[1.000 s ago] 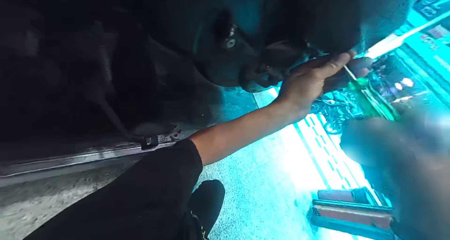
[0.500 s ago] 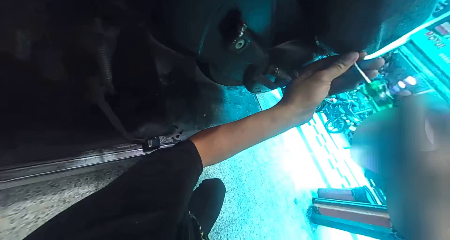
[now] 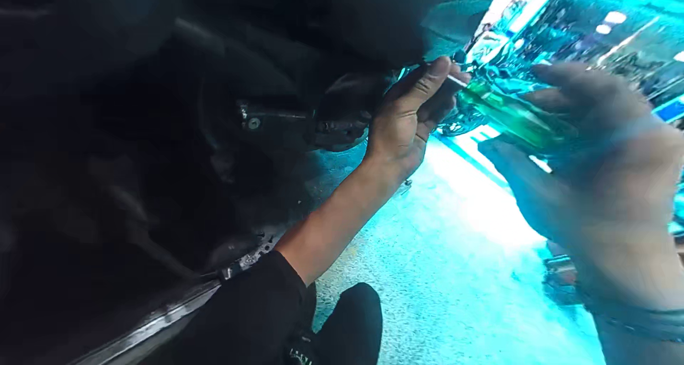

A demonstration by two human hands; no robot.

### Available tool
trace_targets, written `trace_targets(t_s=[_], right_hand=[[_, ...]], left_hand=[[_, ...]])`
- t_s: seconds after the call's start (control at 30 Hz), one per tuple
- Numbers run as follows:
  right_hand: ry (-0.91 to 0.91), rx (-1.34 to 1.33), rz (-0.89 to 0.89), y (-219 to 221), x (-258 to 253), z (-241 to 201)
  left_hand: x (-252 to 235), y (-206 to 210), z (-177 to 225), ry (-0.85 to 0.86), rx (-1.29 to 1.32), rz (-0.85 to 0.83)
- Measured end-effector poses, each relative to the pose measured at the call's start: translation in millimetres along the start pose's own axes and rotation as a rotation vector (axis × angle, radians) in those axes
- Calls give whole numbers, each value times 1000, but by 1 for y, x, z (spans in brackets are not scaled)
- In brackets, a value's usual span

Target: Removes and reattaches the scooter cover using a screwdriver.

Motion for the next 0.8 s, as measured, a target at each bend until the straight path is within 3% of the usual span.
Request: trace_targets(t_s=[0.07, 0.13, 0.23, 0.33, 0.4, 0.53, 0.67, 0.8], right_hand=[[174, -394, -62, 5, 4, 13], [200, -562, -67, 11, 5, 15], [2, -157, 84, 4, -3, 7], [-158, 117, 95, 5, -2, -6], [-104, 75, 71, 6, 1, -4], [118, -240, 42, 10, -1, 17], [-114, 65, 119, 10, 0, -4], [-239, 100, 160, 15, 0, -14]], left_hand=[[-1, 3, 3, 14, 10, -41], [0, 3, 4, 27, 48, -64], [0, 9, 4, 50, 59, -145], [-2, 11, 3, 40, -54, -118], [-4, 10, 4, 45, -45, -97], [-5, 12, 5, 54, 29, -237], [0, 16, 5, 42, 92, -332], [3, 12, -6, -15, -92, -208]])
Point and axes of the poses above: each hand's wrist, its own x-axis away from the middle knuckle, its own y-axis out of the palm, z = x × y, the point moved 8 cm from there along -x, towards the middle knuckle, and after that the axes turned 5 degrees about y, right-handed, at the moved point
